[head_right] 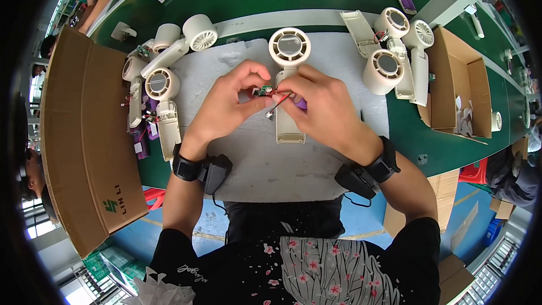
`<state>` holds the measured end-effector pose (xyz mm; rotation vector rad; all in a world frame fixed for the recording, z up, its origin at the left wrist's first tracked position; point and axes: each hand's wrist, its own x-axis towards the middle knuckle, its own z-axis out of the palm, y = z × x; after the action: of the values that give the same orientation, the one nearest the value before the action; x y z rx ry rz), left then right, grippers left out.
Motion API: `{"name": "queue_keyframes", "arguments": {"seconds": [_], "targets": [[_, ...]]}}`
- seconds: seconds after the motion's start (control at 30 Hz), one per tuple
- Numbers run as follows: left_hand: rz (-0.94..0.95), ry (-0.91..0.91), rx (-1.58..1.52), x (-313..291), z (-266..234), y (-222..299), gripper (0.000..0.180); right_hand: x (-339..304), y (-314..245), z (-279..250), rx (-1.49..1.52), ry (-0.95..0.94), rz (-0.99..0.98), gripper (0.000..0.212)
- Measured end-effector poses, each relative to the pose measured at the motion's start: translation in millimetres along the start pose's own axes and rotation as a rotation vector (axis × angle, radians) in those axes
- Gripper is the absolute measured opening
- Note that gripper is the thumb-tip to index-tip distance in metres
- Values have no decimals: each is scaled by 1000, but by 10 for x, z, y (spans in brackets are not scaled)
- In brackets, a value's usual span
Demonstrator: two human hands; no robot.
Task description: The person picks up a battery and a fan housing, connects the battery wires to a circuit board, and presses the battery into the housing. After setting the assembly aside, they repeat the process with another battery and fan housing.
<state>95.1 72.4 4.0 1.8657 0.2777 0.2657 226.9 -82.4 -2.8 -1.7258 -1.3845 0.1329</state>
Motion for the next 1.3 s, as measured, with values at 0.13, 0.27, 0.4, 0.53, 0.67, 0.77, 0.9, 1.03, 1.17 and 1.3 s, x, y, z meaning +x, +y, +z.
{"name": "queue_keyframes", "arguments": {"seconds": [0.13, 0.27, 0.4, 0.53, 0.67, 0.77, 0.9, 1.03, 1.17, 1.3], "targets": [[-33, -45, 2, 10, -46, -2, 24, -7, -16, 20, -45, -76, -12, 15], [-55, -87, -13, 5, -62, 38, 21, -9, -9, 22, -59, -76, -38, 14], [30, -60, 18, -3, -65, 18, 19, -4, 7, 16, -64, -97, -40, 13], [157, 13, 116, -4, -55, -42, 21, -3, 3, 28, -63, -113, -54, 12], [77, -73, 122, -3, -60, 15, 22, -13, -3, 2, -71, -123, -53, 12], [55, -109, 37, -7, 2, 45, 21, 1, -17, -23, -95, -147, -34, 12], [91, -62, -128, -14, 87, 1, 18, 3, -2, 7, -47, -103, -62, 12], [-41, -84, -172, -12, 39, 14, 15, -7, 11, 3, -34, -103, -58, 12], [-119, -127, -203, -12, 4, 5, 16, 7, -10, -36, 152, -77, 55, 14], [-49, -81, -234, -16, 28, -24, 15, 27, 9, -38, 161, 64, 64, 18]]}}
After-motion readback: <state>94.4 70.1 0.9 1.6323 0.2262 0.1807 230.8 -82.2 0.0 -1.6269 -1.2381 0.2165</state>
